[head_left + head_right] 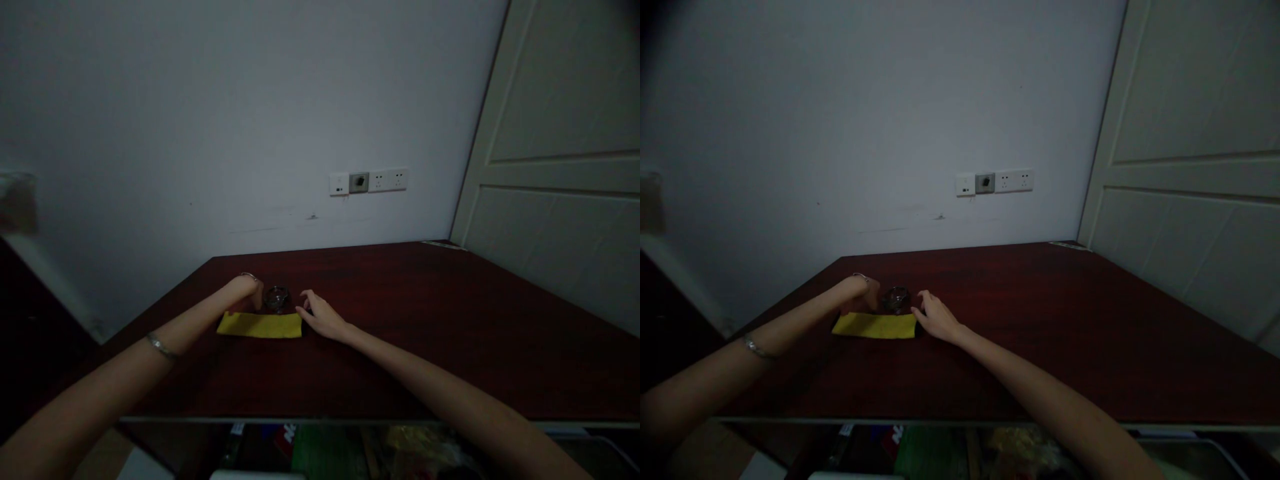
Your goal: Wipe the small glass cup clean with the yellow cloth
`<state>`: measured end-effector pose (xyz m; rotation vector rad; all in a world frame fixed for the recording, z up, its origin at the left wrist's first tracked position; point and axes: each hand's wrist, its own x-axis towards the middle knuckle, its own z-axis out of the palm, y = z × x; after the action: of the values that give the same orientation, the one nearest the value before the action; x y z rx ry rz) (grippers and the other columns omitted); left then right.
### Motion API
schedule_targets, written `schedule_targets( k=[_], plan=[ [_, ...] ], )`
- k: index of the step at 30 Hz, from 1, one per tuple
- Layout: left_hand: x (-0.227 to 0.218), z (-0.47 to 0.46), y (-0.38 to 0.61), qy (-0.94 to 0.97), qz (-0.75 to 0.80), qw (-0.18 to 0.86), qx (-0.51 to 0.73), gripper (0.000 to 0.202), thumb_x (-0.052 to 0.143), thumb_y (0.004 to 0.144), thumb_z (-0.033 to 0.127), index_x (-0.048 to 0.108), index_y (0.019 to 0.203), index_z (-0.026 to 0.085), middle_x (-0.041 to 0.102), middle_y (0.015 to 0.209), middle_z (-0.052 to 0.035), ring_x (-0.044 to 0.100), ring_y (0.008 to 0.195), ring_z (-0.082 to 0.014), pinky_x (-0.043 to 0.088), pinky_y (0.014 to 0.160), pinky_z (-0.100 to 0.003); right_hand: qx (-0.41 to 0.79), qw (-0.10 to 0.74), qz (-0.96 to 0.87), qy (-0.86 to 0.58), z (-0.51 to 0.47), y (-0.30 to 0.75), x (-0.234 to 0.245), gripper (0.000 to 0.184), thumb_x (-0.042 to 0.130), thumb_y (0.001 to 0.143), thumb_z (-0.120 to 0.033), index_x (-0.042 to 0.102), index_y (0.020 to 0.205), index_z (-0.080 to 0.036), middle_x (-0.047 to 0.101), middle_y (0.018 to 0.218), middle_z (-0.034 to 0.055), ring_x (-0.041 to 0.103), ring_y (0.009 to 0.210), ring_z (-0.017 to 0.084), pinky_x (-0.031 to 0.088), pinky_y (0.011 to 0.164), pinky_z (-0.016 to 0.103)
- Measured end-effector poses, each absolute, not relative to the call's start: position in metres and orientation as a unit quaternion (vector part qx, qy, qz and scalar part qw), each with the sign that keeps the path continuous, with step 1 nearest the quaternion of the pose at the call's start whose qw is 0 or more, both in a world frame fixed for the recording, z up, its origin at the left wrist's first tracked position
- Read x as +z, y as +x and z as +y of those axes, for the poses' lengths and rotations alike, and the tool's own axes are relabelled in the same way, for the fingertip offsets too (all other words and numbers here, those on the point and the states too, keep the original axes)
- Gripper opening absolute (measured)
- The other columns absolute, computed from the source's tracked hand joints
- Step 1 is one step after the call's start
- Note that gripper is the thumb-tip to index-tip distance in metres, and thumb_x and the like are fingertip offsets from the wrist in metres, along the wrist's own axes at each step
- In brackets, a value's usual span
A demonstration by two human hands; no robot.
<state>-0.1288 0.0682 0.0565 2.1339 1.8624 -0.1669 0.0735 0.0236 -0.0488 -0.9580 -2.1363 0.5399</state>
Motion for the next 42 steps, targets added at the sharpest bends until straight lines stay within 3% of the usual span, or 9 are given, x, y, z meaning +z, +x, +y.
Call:
schedule_targets(
  k=[3,7,12,16,19,23,29,34,42],
  plan=[
    [0.057,0.060,-0.104,0.731,0.659,0.136,-0.110,0.022,0.063,0.056,0.036,0.062,0.050,0.014,0.054,0.039,-0.0091,0.060,0.050,-0.0280,0.050,0.054,-0.040,0.201,0.369,-0.820,-0.388,0.026,0.078,-0.049,0.028,0.045,0.085,-0.034,0.045,0.108,-0.017,0.056,0.086,0.0045,0.053,0.082,0.016,0.041,0.076,0.030],
    [0.061,0.045,-0.086,0.765,0.637,0.088,-0.036,0.037,0.051,0.069,0.043,0.061,0.052,0.012,0.060,0.047,-0.0089,0.057,0.041,-0.0166,0.048,0.051,-0.028,0.191,0.379,-0.816,-0.393,0.028,0.083,-0.050,0.020,0.046,0.085,-0.033,0.053,0.096,-0.017,0.056,0.086,0.0044,0.053,0.081,0.015,0.041,0.075,0.029],
    [0.069,0.030,-0.113,0.739,0.651,0.173,0.009,0.043,0.044,0.074,0.049,0.063,0.067,0.010,0.065,0.057,-0.0089,0.057,0.042,-0.0143,0.044,0.044,-0.023,0.180,0.357,-0.832,-0.384,0.023,0.079,-0.048,0.024,0.049,0.083,-0.037,0.057,0.093,-0.017,0.057,0.090,0.0055,0.054,0.084,0.015,0.041,0.076,0.028],
    [0.066,0.024,-0.160,0.740,0.641,0.203,-0.021,0.042,0.053,0.067,0.047,0.065,0.088,0.013,0.069,0.086,-0.0094,0.065,0.070,-0.0192,0.048,0.057,-0.023,0.173,0.314,-0.855,-0.375,0.015,0.071,-0.045,0.040,0.045,0.083,-0.049,0.058,0.102,-0.016,0.057,0.099,0.0091,0.054,0.093,0.019,0.040,0.082,0.031],
    [0.054,0.023,-0.190,0.759,0.620,0.196,-0.028,0.064,0.060,0.059,0.037,0.052,0.119,0.015,0.052,0.127,-0.0092,0.052,0.111,-0.0217,0.044,0.085,-0.022,0.157,0.276,-0.870,-0.377,0.011,0.067,-0.044,0.053,0.046,0.079,-0.056,0.056,0.110,-0.015,0.056,0.105,0.0121,0.051,0.099,0.023,0.039,0.086,0.035],
    [0.031,0.024,-0.211,0.744,0.627,0.224,-0.060,0.074,0.054,0.060,0.031,0.039,0.130,0.013,0.039,0.138,-0.0094,0.041,0.123,-0.0214,0.035,0.097,-0.024,0.132,0.245,-0.881,-0.384,0.009,0.065,-0.047,0.058,0.049,0.077,-0.056,0.052,0.117,-0.015,0.055,0.107,0.0127,0.048,0.101,0.025,0.038,0.086,0.038],
    [0.019,0.029,-0.209,0.731,0.635,0.242,-0.065,0.069,0.054,0.051,0.020,0.052,0.120,0.016,0.052,0.127,-0.0081,0.051,0.111,-0.0239,0.043,0.085,-0.025,0.102,0.239,-0.886,-0.383,0.007,0.064,-0.050,0.055,0.047,0.078,-0.055,0.053,0.116,-0.015,0.055,0.106,0.0130,0.047,0.100,0.026,0.038,0.085,0.039],
    [0.025,0.032,-0.200,0.664,0.711,0.208,-0.099,0.045,0.059,0.047,0.019,0.065,0.091,0.015,0.067,0.093,-0.0092,0.061,0.081,-0.0257,0.047,0.062,-0.028,0.134,0.235,-0.877,-0.397,0.011,0.060,-0.048,0.059,0.055,0.073,-0.052,0.053,0.117,-0.013,0.055,0.105,0.0132,0.048,0.100,0.027,0.038,0.087,0.038],
    [0.027,0.026,-0.200,0.659,0.718,0.212,-0.072,0.019,0.057,0.049,0.021,0.063,0.067,0.016,0.064,0.066,-0.0021,0.057,0.059,-0.0167,0.040,0.049,-0.022,0.286,0.280,-0.832,-0.385,0.027,0.058,-0.040,0.064,0.068,0.058,-0.014,0.052,0.120,-0.012,0.060,0.099,0.0078,0.055,0.087,0.018,0.043,0.082,0.029]
  ],
)
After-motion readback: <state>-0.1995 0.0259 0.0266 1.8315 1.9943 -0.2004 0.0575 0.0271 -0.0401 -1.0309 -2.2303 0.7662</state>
